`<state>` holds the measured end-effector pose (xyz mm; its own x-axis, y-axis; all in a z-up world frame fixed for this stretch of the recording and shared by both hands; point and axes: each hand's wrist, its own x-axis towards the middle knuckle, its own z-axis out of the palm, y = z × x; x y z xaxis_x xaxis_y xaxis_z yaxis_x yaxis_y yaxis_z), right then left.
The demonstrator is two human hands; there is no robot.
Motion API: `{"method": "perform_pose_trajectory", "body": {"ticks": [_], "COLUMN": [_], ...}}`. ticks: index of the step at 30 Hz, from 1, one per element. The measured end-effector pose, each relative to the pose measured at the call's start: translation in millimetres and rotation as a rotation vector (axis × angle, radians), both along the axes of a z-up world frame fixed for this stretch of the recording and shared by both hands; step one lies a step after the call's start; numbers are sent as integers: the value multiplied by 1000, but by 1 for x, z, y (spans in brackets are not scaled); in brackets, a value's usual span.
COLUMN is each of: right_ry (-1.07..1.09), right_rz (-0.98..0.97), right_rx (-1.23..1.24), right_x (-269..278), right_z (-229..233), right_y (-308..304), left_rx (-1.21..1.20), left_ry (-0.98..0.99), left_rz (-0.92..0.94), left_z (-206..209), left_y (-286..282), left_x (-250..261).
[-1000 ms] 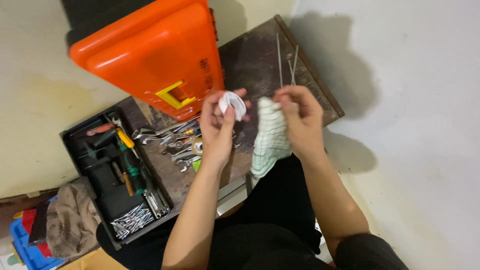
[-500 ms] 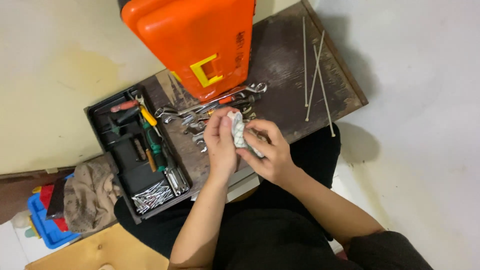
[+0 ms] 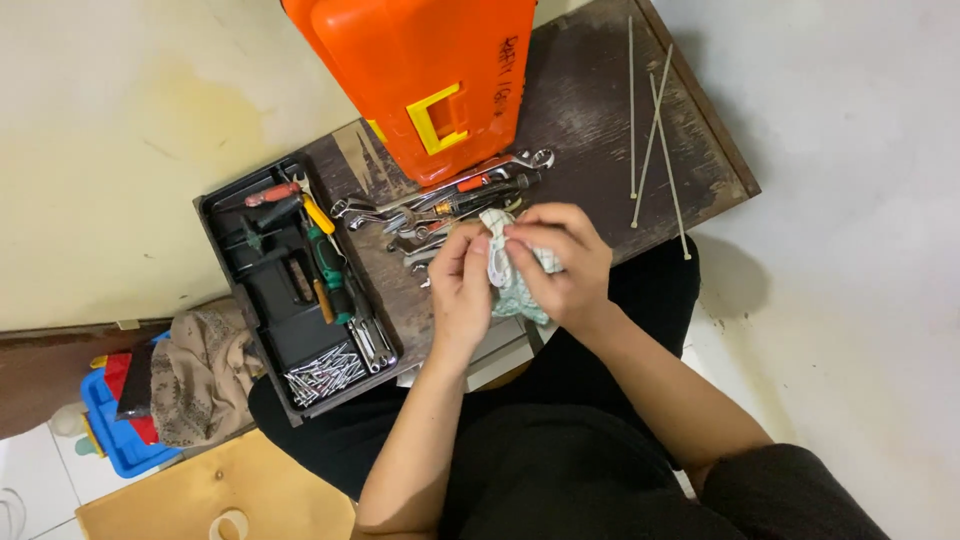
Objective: The person is organizing various hand tools, including wrenches and screwdrivers, into a plastic toolbox on a workbench.
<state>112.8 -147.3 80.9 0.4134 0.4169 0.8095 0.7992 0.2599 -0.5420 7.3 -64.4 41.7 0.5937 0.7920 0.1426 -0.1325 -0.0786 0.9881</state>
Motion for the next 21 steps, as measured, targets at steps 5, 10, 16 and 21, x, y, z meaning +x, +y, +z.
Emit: {"method": "perform_pose_trajectory", "body": {"ticks": [5,10,16,21], "right_ry": [-90,-7,330,319], "right_rz": [14,47,50,67], "right_rx": [-6,-45,-14,-59], "right_x": [-15,14,33,45], "right_z": [-5,-28,-10,-23], "right_y": [-7,-12,-17,-26], "left_rx": [-10,-7,-156,338], "left_ry": [-12,13,-228,28], "left_rz": [25,37,-92,18], "left_z": [14,8,16,19], "left_y": [0,-1,-2,10], "left_x": [2,6,6,1]}}
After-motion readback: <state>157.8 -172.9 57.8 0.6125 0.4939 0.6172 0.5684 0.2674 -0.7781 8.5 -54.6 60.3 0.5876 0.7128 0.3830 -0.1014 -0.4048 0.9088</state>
